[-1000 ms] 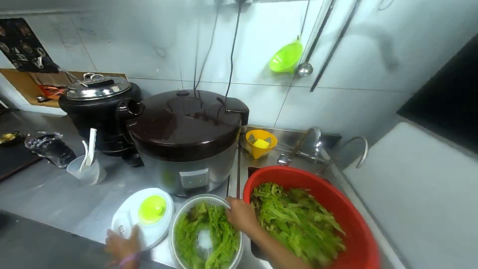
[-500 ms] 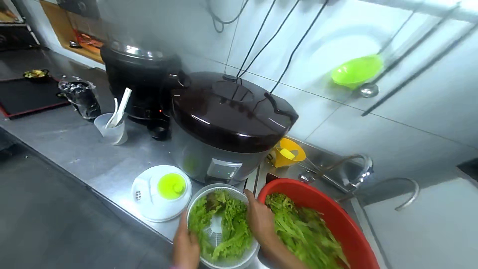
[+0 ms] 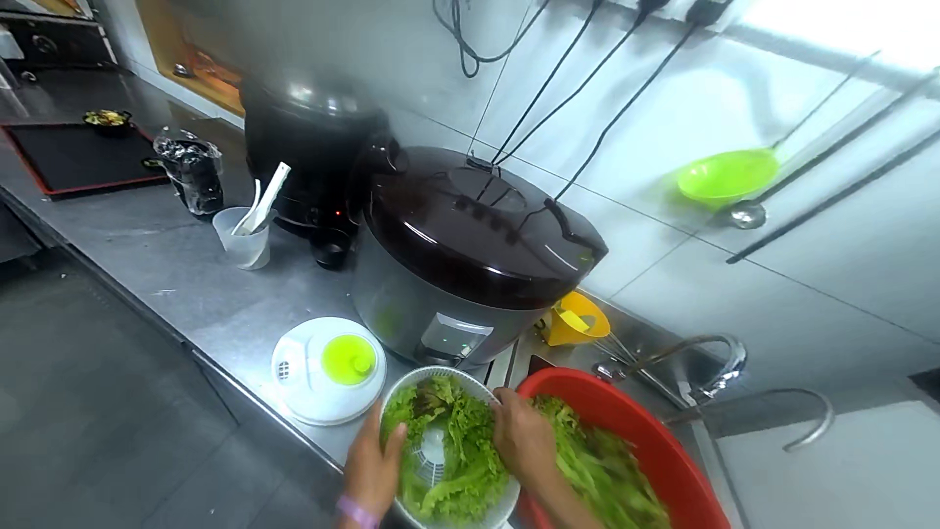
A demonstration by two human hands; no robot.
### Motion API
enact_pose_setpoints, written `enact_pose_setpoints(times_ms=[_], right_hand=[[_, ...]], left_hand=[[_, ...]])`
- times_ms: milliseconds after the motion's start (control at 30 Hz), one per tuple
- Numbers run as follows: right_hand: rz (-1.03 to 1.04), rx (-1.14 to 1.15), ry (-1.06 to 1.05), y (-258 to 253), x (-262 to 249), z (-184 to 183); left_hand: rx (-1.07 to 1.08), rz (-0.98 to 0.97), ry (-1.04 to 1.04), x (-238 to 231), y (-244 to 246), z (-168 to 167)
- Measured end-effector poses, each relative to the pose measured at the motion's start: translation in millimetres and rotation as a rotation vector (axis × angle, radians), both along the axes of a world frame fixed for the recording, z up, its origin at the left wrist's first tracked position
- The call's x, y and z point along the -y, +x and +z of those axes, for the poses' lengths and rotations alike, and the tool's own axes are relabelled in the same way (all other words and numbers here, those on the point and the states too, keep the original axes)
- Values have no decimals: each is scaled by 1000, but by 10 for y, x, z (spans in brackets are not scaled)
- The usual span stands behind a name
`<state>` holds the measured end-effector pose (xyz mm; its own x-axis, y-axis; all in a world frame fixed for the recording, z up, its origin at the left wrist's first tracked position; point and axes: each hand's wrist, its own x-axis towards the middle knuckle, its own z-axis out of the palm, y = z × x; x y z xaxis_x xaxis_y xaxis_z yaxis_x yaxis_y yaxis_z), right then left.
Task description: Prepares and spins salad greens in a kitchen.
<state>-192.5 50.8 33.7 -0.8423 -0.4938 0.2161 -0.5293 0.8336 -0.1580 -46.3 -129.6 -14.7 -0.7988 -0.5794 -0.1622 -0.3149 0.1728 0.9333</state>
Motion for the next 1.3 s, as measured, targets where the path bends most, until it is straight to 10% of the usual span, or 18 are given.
enact_pose_setpoints(times_ms=[233, 600, 733, 933, 1067, 1300], right_hand=[[-116, 168, -265, -123, -248, 425], [5, 174, -829, 89, -447, 1396], [167, 776, -1209, 64, -695, 1441], [-155, 808, -1617, 36, -1398, 995], [-308, 654, -1680, -46, -2186, 731], [-416, 570, -1685, -96, -3230, 343]], left_hand=[[-306, 130, 2, -19, 13, -21], [-642, 61, 292, -273, 13, 1278], [-777, 25, 374, -505, 81, 1534], [-259, 382, -141, -645, 47, 1013], [99, 475, 137, -688, -32, 242], [-47, 720, -36, -1282, -116, 399]])
